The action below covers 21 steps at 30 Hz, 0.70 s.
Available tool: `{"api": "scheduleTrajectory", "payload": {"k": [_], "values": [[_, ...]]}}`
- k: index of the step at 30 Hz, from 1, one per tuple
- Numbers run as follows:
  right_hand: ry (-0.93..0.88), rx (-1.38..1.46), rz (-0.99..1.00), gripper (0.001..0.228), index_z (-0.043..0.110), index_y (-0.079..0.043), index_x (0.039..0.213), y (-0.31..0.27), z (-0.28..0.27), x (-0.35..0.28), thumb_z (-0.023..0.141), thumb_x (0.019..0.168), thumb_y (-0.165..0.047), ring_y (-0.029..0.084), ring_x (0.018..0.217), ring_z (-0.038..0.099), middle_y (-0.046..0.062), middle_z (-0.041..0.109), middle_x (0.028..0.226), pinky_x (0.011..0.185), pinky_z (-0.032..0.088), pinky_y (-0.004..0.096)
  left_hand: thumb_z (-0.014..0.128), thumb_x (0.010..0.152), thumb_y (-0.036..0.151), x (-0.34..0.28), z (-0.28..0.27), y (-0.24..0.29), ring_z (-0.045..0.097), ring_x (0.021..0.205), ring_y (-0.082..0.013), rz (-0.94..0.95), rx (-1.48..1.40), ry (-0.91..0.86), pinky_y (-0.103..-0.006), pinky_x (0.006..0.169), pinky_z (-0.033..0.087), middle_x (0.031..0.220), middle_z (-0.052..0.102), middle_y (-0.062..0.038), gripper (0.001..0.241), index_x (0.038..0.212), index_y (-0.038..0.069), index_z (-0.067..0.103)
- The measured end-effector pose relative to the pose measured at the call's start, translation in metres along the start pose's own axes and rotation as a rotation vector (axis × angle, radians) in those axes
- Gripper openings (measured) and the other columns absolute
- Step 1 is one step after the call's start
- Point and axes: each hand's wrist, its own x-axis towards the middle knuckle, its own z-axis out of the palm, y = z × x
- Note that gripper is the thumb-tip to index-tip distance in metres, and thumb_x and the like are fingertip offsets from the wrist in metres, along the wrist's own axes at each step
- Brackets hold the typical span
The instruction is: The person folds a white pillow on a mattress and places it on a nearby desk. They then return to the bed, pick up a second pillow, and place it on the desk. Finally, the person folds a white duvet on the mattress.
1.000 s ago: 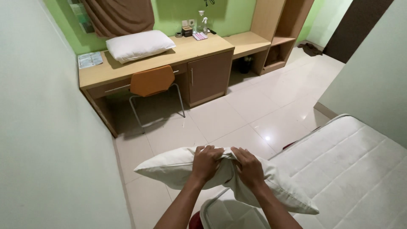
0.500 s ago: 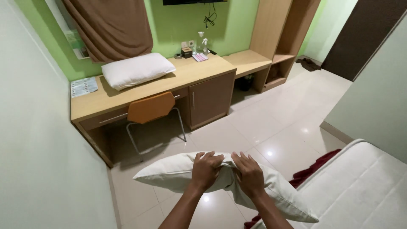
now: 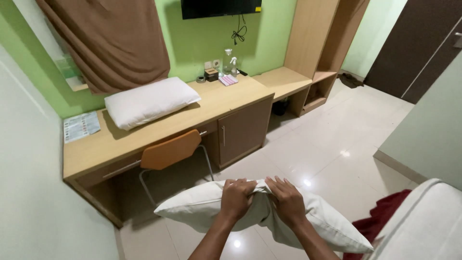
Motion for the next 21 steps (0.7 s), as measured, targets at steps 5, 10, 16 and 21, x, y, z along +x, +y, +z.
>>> {"api": "scheduleTrajectory", "payload": {"k": [5,10,16,21], "values": [[-0.022,-0.028,0.051,0.045,0.068,-0.016,0.127,0.012,0.044,0.066,0.075,0.083,-0.017,0.031,0.126,0.063,0.003,0.072,0.130,0.107,0.047,0.050,0.074,0.081,0.010,0.056,0.000,-0.062,0.071,0.093,-0.0252,-0.009,-0.047,0.002,-0.0436,0.087,0.045,0.091,0.077,-0.007,0.020,0.100,0.014,0.079],[-0.024,-0.074,0.059,0.046,0.067,-0.017,0.129,0.020,0.076,0.126,0.075,0.084,-0.016,0.027,0.128,0.062,0.001,0.069,0.133,0.110,0.044,0.050,0.073,0.079,0.009,0.104,0.001,-0.109,0.071,0.092,-0.0250,-0.030,-0.033,0.042,-0.0438,0.088,0.045,0.090,0.077,-0.007,0.020,0.098,0.013,0.079],[-0.069,-0.136,0.176,0.067,0.056,-0.016,0.139,0.049,0.106,0.178,0.080,0.077,-0.022,0.029,0.140,0.050,0.004,0.057,0.148,0.115,0.038,0.049,0.075,0.079,0.010,0.162,0.008,-0.153,0.072,0.091,-0.0256,-0.010,-0.026,0.122,-0.0444,0.084,0.043,0.089,0.077,-0.006,0.013,0.092,0.012,0.077],[-0.080,-0.124,0.221,0.090,0.049,-0.016,0.151,0.092,0.142,0.230,0.083,0.068,-0.020,0.030,0.142,0.045,0.005,0.051,0.151,0.117,0.031,0.051,0.074,0.079,0.010,0.217,0.023,-0.196,0.071,0.084,-0.0237,-0.054,0.065,0.119,-0.0433,0.081,0.043,0.082,0.075,-0.004,0.012,0.090,0.014,0.076]]}}
